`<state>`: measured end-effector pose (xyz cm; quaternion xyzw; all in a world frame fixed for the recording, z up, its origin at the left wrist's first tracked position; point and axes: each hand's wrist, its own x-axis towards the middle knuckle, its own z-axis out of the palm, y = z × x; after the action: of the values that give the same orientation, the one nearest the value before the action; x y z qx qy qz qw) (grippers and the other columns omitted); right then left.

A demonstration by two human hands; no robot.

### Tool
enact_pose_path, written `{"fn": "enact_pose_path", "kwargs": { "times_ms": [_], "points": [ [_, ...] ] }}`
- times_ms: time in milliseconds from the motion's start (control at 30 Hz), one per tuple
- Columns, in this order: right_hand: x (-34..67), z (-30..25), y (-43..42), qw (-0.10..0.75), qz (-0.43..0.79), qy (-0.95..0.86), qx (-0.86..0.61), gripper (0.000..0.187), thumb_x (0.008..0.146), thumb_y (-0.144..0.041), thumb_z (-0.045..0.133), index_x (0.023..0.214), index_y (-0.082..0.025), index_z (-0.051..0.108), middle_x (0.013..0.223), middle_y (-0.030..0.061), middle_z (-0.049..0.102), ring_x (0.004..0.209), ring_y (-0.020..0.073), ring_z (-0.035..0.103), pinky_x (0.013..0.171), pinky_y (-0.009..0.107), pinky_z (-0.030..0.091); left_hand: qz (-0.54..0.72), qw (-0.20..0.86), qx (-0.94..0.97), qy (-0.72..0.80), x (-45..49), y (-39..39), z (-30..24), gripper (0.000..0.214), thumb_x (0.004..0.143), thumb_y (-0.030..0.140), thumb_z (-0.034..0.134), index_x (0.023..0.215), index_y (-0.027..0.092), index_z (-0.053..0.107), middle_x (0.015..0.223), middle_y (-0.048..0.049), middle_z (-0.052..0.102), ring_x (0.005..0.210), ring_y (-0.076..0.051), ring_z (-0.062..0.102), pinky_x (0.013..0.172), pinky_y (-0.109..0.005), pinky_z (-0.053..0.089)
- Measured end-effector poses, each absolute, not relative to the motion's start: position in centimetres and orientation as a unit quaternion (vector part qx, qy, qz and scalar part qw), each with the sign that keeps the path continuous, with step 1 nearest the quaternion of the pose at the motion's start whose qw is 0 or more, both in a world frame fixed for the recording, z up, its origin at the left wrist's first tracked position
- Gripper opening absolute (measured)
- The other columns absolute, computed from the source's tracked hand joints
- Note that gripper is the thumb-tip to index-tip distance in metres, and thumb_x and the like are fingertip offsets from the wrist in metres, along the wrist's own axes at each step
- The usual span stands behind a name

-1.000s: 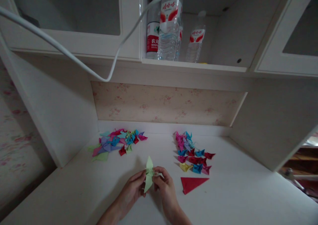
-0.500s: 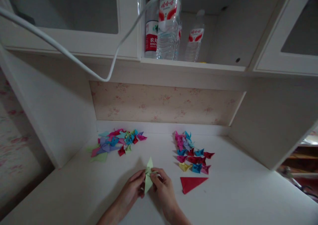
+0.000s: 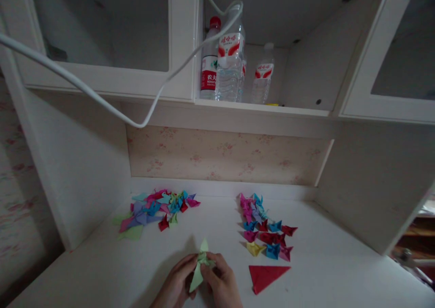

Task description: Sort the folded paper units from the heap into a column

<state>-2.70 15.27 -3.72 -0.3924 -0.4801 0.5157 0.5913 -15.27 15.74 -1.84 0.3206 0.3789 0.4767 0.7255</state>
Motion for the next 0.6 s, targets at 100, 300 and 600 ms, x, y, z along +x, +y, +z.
{"fn": "enact_pose_path", "kwargs": {
  "times_ms": [100, 300, 600],
  "points": [
    [-2.6, -3.7, 15.4, 0.587, 0.513, -0.479, -0.403, 0.042, 0.068, -0.053, 0.07, 0.09, -0.017, 0.07, 0.066, 0.0026, 0.06, 0.048, 0.0122, 0.05, 0.04, 0.021, 0.036, 0.483, 0.727, 0.325, 0.364, -15.2, 15.9, -2.2, 0.047, 0.062, 0.046, 0.075, 0.095, 0.014, 0.066, 0.061, -0.0005, 0.06, 0.047, -0.011, 0.049, 0.037, -0.02, 0.027],
    [-2.4, -3.3, 15.7, 0.576, 0.517, -0.477, -0.416, 0.045, 0.062, -0.056, 0.073, 0.081, -0.016, 0.072, 0.064, 0.0036, 0.06, 0.047, 0.0119, 0.048, 0.04, 0.022, 0.036, 0.494, 0.729, 0.305, 0.363, -15.2, 16.8, -3.7, 0.047, 0.06, 0.044, 0.073, 0.095, 0.013, 0.066, 0.052, 0.0014, 0.056, 0.042, -0.013, 0.049, 0.035, -0.021, 0.025],
    [-2.8, -3.0, 15.2, 0.561, 0.523, -0.474, -0.433, 0.048, 0.065, -0.059, 0.07, 0.086, -0.015, 0.071, 0.053, -0.0002, 0.054, 0.044, 0.0096, 0.042, 0.039, 0.02, 0.031, 0.497, 0.684, 0.359, 0.395, -15.3, 16.2, -3.0, 0.029, 0.062, 0.028, 0.064, 0.088, 0.014, 0.067, 0.052, 0.0022, 0.056, 0.042, -0.01, 0.045, 0.036, -0.02, 0.028]
  ]
}}
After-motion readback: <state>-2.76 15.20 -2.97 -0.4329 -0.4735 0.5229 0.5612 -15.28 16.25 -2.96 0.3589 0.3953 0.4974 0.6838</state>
